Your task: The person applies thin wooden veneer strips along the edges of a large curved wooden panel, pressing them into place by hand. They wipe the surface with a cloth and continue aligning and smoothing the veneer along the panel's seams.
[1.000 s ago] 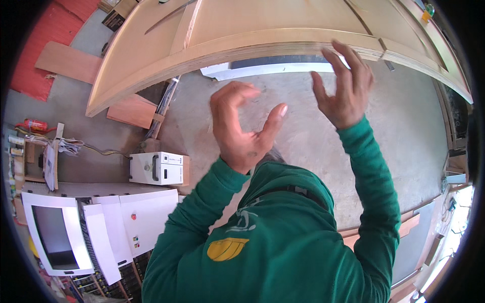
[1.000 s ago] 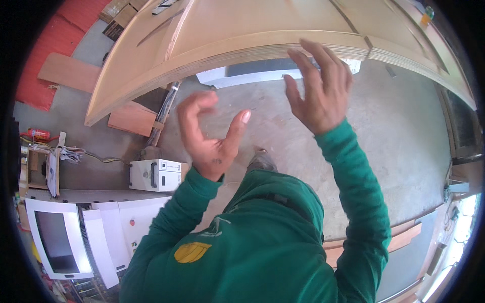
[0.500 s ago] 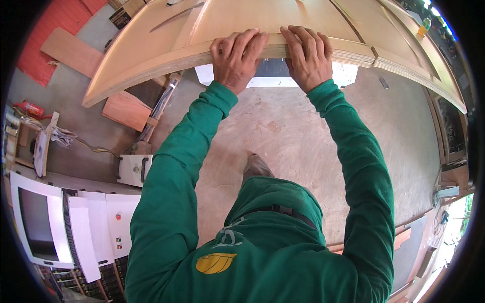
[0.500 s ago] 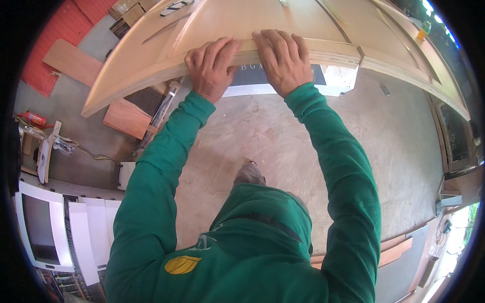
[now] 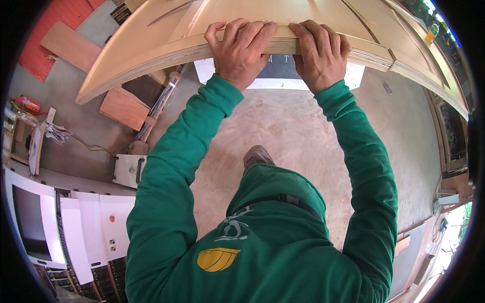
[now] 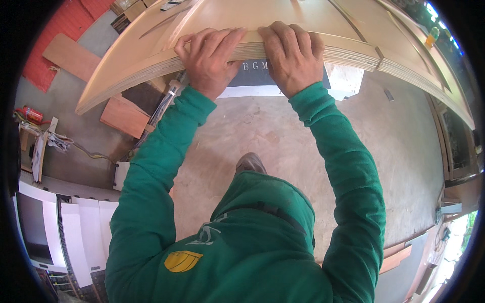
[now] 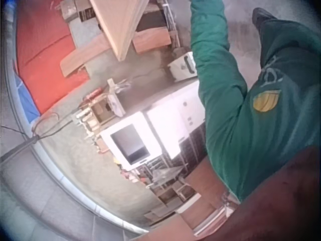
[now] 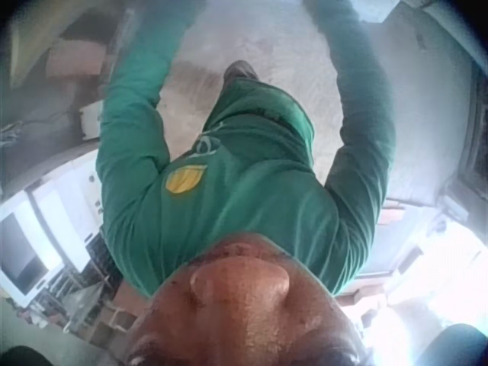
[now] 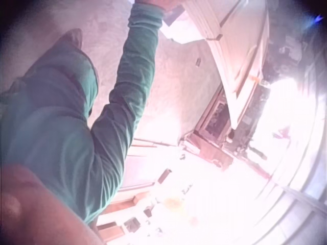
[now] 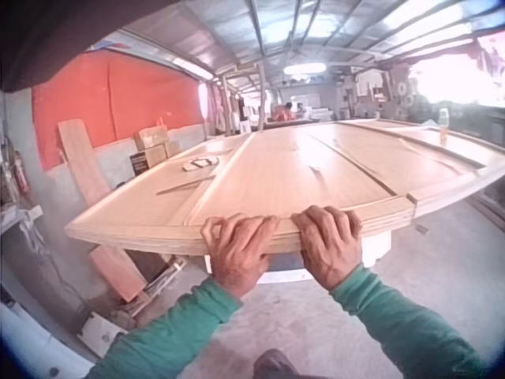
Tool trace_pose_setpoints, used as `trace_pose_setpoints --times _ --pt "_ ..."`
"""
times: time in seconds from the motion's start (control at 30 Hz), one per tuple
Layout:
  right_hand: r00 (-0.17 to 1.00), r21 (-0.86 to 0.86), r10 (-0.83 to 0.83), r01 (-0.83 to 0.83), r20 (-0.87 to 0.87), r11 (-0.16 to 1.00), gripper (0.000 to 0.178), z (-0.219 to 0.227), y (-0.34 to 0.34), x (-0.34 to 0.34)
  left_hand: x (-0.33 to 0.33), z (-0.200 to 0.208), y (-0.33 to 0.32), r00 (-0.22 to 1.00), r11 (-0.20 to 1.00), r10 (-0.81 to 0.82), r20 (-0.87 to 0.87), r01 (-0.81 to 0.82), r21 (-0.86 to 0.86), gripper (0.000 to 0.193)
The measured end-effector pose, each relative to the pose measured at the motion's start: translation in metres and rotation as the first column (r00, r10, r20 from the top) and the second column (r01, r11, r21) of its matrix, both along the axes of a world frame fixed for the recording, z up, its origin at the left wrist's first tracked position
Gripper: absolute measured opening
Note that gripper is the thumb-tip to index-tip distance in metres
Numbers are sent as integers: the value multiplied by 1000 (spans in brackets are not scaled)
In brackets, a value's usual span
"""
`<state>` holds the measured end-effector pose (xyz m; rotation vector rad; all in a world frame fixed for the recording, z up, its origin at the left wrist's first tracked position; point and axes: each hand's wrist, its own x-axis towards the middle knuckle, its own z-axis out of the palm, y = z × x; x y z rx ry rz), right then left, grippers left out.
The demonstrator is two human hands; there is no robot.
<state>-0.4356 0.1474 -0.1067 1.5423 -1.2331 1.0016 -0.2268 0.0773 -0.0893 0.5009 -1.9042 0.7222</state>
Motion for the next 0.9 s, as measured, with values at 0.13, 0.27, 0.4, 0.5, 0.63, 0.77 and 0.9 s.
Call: trace_pose_setpoints --times 0.13,0.27,0.4,0.5,0.63,0.77,0.9 --pt "1000 5 -11 11 -23 1000 69 2 0 1 3 3 -5 1000 999 -16 14 17 -40 76" --pt "1000 13 -5 6 -25 1000 64 4 3 2 3 4 -8 999 998 -42 20 43 -51 76" --pt "1000 1 7 -7 -13 1000 71 5 2 4 6 9 -9 998 994 -57 35 60 -90 75" --pt "1000 -3 17 -17 -13 1000 76 3 0 2 5 11 -8 995 992 -92 41 95 -80 68" --pt "1000 -4 18 -18 -11 1000 76 2 0 5 8 11 -8 996 995 -54 74 60 -79 73" --pt "1000 -4 9 -9 -14 1000 75 1 -1 3 9 12 -7 993 995 -88 76 91 -36 74" --pt "1000 28 -11 11 3 1000 75 3 1 2 4 12 -9 994 998 -57 94 60 -25 77"
